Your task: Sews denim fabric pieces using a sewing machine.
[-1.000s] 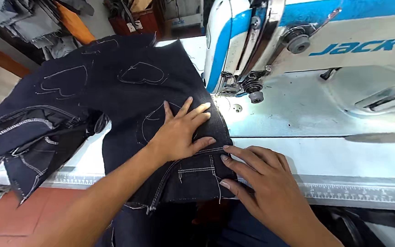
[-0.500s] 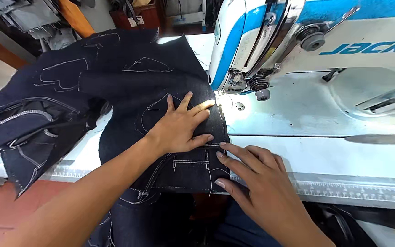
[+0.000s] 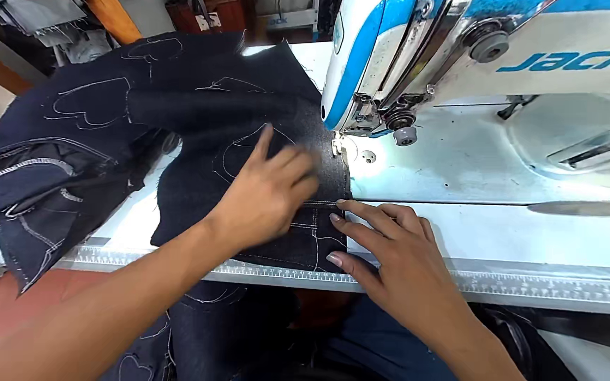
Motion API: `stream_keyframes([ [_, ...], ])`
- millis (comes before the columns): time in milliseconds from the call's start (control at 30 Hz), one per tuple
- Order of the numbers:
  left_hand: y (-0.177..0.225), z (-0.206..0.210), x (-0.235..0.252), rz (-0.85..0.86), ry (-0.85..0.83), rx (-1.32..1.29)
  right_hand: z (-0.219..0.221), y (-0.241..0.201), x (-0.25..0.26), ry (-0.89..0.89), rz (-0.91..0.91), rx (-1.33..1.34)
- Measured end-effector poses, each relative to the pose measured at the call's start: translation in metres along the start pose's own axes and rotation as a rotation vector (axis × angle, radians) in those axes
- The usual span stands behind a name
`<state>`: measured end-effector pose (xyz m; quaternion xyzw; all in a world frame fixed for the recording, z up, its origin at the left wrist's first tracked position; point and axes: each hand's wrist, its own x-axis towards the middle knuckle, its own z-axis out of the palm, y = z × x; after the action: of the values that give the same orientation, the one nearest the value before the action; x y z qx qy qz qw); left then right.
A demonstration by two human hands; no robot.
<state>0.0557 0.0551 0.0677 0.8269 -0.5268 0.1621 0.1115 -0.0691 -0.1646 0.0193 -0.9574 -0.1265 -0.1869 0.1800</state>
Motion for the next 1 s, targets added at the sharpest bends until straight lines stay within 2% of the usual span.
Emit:
stream_keyframes([
  [33, 0.005, -0.002, -0.015, 0.078, 0.055, -0.152, 0.0, 0.002, 0.001, 0.0, -0.001, 0.007],
  [100, 0.001, 0.006, -0.035, 0.186, -0.023, -0.457, 0.0, 0.006, 0.006, -0.016, -0.001, 0.016],
  [167, -0.011, 0.013, -0.033, 0.214, -0.107, -0.5, 0.0, 0.013, 0.019, -0.029, -0.02, 0.012],
  [267, -0.033, 0.016, -0.017, 0.253, -0.144, -0.455, 0.0, 0.022, 0.04, -0.038, -0.032, 0.017],
  [367, -0.043, 0.021, -0.009, 0.276, -0.079, -0.447, 0.003, 0.031, 0.05, -0.019, -0.037, 0.019],
  [800, -0.085, 0.04, 0.039, 0.231, -0.063, -0.295, 0.008, 0.031, 0.051, 0.025, -0.001, 0.018],
  [867, -0.094, 0.025, 0.054, 0.296, -0.166, -0.183, 0.007, 0.031, 0.052, 0.027, 0.002, 0.011],
  [933, -0.113, 0.002, 0.073, 0.43, -0.28, -0.048, 0.007, 0.032, 0.053, 0.032, -0.003, 0.008],
  [1000, -0.144, -0.012, 0.08, 0.6, -0.311, 0.073, 0.007, 0.032, 0.052, 0.027, -0.006, 0.009],
])
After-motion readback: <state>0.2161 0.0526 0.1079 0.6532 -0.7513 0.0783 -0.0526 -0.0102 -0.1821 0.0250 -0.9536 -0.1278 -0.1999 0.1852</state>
